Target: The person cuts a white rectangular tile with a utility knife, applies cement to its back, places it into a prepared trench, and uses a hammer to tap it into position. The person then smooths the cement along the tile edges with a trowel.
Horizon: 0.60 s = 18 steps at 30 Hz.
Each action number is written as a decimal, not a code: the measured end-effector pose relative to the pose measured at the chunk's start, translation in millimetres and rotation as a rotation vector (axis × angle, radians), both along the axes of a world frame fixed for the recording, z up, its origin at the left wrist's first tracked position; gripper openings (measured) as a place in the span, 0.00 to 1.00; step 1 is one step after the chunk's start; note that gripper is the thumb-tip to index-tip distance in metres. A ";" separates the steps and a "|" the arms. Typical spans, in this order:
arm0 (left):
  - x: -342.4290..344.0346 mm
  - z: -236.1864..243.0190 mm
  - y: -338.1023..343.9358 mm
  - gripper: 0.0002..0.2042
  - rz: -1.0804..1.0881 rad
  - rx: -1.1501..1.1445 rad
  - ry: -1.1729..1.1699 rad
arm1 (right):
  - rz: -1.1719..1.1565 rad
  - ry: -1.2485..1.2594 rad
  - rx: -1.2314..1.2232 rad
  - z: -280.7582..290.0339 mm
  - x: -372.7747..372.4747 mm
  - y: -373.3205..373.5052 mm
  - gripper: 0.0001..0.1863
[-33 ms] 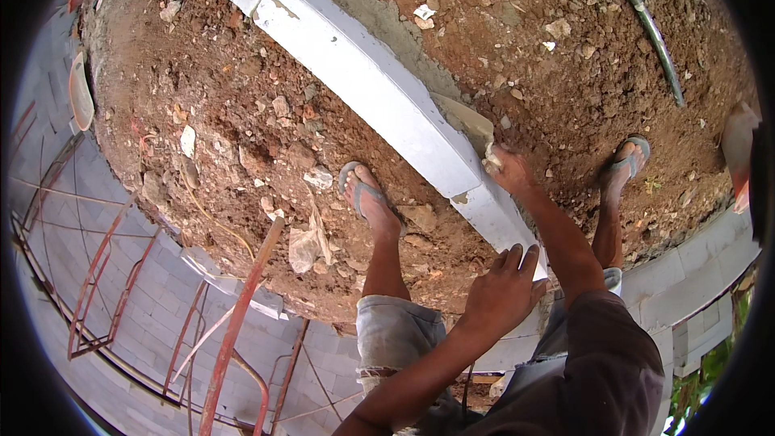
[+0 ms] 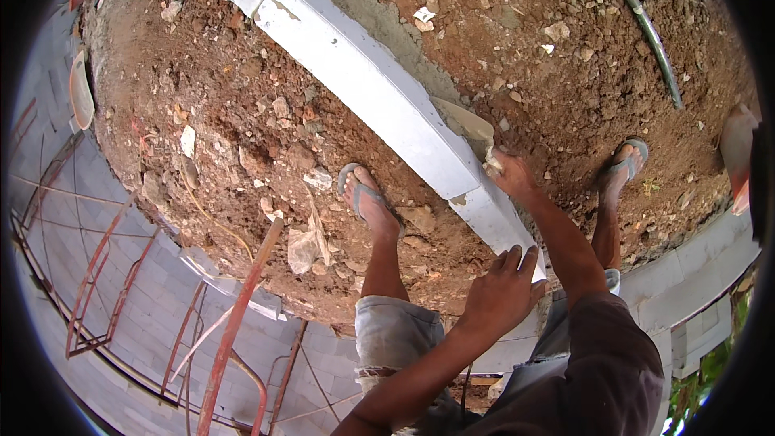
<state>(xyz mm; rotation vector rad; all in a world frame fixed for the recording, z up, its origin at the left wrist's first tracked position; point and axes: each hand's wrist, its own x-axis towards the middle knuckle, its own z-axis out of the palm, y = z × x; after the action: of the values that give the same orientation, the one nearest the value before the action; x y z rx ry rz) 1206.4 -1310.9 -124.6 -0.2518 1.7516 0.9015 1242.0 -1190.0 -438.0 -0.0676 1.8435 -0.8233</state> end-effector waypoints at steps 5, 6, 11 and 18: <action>-4.7 -3.8 5.3 0.30 -0.035 0.022 0.004 | -0.324 -0.540 0.031 24.6 -52.2 20.2 0.19; -5.1 -6.8 3.7 0.30 -0.010 -0.001 0.058 | -0.486 -0.595 -0.064 31.9 -63.9 22.8 0.19; -5.6 -7.1 -0.6 0.29 0.101 -0.005 0.073 | -0.854 -0.320 -0.401 87.2 -101.5 16.1 0.20; -12.3 -6.4 -11.7 0.28 0.297 -0.148 0.417 | -0.444 0.450 0.146 34.9 -82.5 -88.9 0.16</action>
<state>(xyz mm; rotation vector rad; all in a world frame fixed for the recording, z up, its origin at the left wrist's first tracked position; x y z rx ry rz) 1194.1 -1322.5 -131.0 -0.4550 2.2110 1.0951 1159.4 -1278.9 -403.1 0.2806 2.3861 -1.0326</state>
